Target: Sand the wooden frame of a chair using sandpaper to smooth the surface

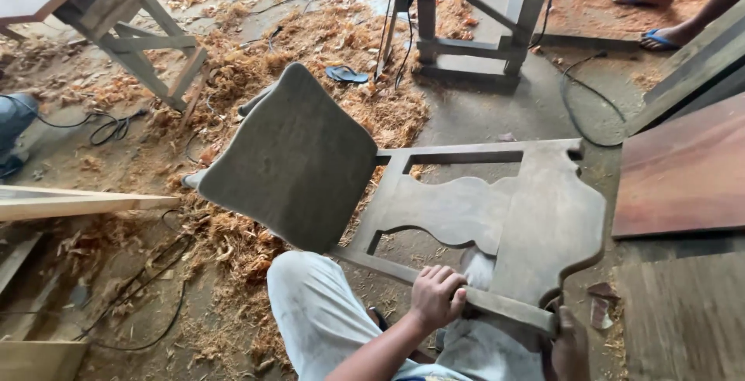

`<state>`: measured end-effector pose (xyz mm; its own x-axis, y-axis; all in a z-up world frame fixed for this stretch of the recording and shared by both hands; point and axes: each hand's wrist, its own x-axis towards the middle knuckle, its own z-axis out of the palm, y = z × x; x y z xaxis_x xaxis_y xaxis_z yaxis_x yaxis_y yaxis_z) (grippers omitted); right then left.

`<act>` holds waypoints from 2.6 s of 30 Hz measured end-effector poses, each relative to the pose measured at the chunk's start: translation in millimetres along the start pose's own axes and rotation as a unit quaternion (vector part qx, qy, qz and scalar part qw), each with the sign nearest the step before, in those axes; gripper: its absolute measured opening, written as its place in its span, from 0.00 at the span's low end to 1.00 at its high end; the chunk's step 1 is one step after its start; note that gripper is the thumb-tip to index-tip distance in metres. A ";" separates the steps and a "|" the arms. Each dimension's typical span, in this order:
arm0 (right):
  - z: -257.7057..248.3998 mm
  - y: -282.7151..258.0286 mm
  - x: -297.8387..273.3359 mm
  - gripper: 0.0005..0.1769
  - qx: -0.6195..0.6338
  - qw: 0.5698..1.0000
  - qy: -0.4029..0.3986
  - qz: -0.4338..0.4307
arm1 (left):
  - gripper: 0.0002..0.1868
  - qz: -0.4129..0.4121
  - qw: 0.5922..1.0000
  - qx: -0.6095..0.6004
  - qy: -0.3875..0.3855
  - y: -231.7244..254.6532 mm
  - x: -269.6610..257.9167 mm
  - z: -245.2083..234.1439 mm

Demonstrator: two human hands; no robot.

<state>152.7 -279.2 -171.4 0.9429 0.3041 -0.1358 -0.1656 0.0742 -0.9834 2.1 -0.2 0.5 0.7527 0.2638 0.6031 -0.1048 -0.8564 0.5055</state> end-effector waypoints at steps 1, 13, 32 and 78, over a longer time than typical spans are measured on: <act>4.2 3.1 -7.7 0.23 0.000 1.000 -0.002 0.001 | 0.16 -0.002 1.000 0.002 0.000 0.0 -4.1 -5.5; 52.3 -95.8 -46.0 0.25 -0.268 0.963 0.024 -0.008 | 0.16 -0.006 1.000 -0.005 -0.013 1.1 -9.6 -2.1; 46.9 -93.1 -35.9 0.23 -0.105 0.994 0.004 0.027 | 0.13 -0.001 1.000 -0.023 -0.009 6.1 1.1 -3.9; 30.3 -53.3 -48.0 0.25 0.170 0.983 0.059 0.026 | 0.12 -0.005 0.999 -0.018 -0.031 2.3 -5.5 -7.4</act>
<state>107.5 -269.0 -108.9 0.9546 0.2040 -0.2171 -0.2817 0.3809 -0.8807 -7.1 -0.4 2.9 0.7923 0.2441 0.5592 -0.1191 -0.8369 0.5342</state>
